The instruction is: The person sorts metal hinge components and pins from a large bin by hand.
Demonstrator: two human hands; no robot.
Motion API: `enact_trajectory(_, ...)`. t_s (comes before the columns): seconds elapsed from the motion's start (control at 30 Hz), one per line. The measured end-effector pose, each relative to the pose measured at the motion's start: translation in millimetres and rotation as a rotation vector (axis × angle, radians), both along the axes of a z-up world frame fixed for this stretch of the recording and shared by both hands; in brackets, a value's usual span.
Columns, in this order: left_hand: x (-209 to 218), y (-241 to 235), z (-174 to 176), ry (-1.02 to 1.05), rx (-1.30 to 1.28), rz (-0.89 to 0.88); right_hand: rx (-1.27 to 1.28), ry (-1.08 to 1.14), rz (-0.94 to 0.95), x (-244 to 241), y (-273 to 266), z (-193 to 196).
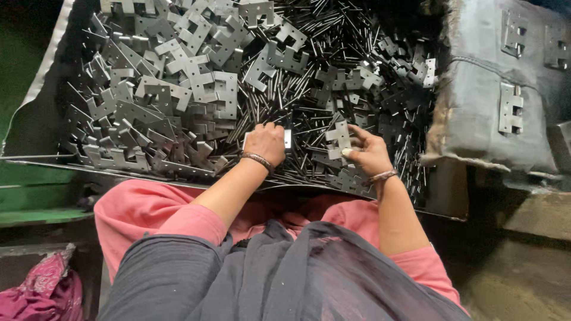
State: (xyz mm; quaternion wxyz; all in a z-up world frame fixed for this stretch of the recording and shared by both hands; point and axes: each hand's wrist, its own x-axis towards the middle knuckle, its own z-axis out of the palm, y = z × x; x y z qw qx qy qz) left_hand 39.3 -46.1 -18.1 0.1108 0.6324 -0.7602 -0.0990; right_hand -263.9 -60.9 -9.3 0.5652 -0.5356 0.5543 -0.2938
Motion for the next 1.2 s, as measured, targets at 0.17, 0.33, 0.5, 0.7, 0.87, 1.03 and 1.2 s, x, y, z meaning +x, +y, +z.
enact_trajectory(0.17,11,-17,7,0.448,0.142,0.102,0.175,-0.528,-0.302,-32,-4,11)
enact_trajectory(0.33,50,-22,13,1.521,0.383,0.274,0.269,-0.799,-0.460,-4,-4,22)
enact_trajectory(0.5,38,9,19,2.570,0.679,0.440,0.089,-0.565,-0.275,61,30,53)
enact_trajectory(0.7,-9,33,23,2.759,0.994,-0.022,-0.817,0.261,0.181,125,75,77)
enact_trajectory(0.87,-31,22,22,1.968,0.855,0.344,-0.819,0.277,0.182,112,69,62)
enact_trajectory(1.03,40,-64,43,0.743,0.511,-0.019,0.163,-0.656,-0.220,59,39,49)
enact_trajectory(1.2,124,-100,52,-0.394,0.047,0.117,0.301,-0.853,-0.284,52,43,37)
